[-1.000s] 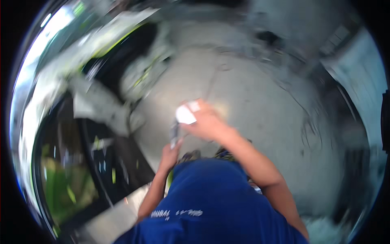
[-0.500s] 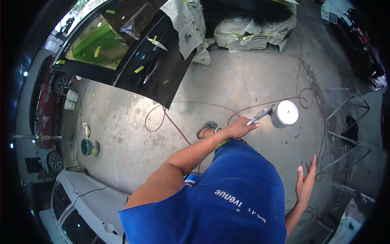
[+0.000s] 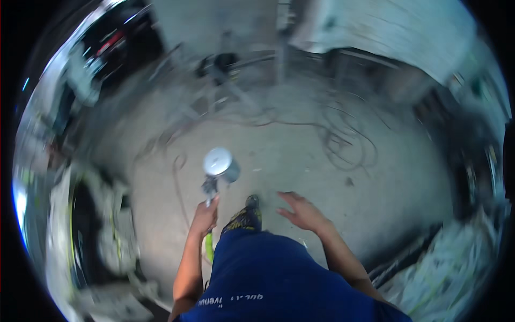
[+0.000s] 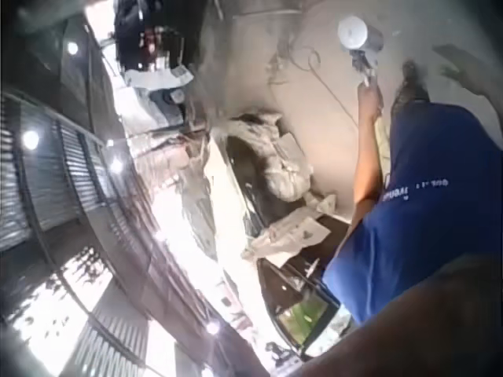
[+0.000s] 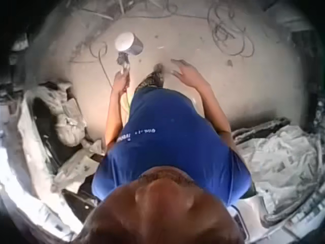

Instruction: Painting a car door using a spray gun and mixing paint chemicals.

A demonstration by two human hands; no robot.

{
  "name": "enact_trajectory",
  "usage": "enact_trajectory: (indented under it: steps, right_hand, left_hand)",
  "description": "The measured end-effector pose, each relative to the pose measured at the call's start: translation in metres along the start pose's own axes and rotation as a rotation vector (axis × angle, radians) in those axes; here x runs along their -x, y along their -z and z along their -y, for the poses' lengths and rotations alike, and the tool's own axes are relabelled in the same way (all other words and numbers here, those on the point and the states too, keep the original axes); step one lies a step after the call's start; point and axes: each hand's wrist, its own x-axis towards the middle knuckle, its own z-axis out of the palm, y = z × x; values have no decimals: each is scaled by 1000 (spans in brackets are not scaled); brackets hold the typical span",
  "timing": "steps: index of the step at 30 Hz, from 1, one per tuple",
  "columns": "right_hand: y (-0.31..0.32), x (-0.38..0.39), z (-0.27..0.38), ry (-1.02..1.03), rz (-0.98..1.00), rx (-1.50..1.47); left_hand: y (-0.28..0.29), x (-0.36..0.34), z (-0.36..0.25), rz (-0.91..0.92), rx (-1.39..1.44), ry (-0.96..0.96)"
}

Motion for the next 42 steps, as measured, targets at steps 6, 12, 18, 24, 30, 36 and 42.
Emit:
enact_trajectory:
  steps: [6, 12, 18, 24, 30, 36, 42]
  right_hand:
    - [104, 27, -120, -424, -240, -38]
    - [166, 113, -210, -1031, -266, 180]
    - [182, 154, -239, -1392, -311, -43]
    - [211, 136, -338, -1369, -480, -269]
    - [352, 134, -466, -1298, -811, -163]
    - [588, 114, -539, -945, -1177, -141]
    - [727, 103, -633, -931, -1308, 270]
  left_hand:
    - [-153, -154, -118, 384, -258, 40]
    - [-327, -281, -205, 633, -444, 51]
    - [-519, -343, -277, 884, -657, 52]
    - [-700, -395, -327, 1005, -1006, -141]
    - [-872, -417, -332, 1041, -1128, -124]
    - [-1032, -402, -342, 1102, -1156, -96]
    - [-1200, -407, -332, 1191, -1256, -181]
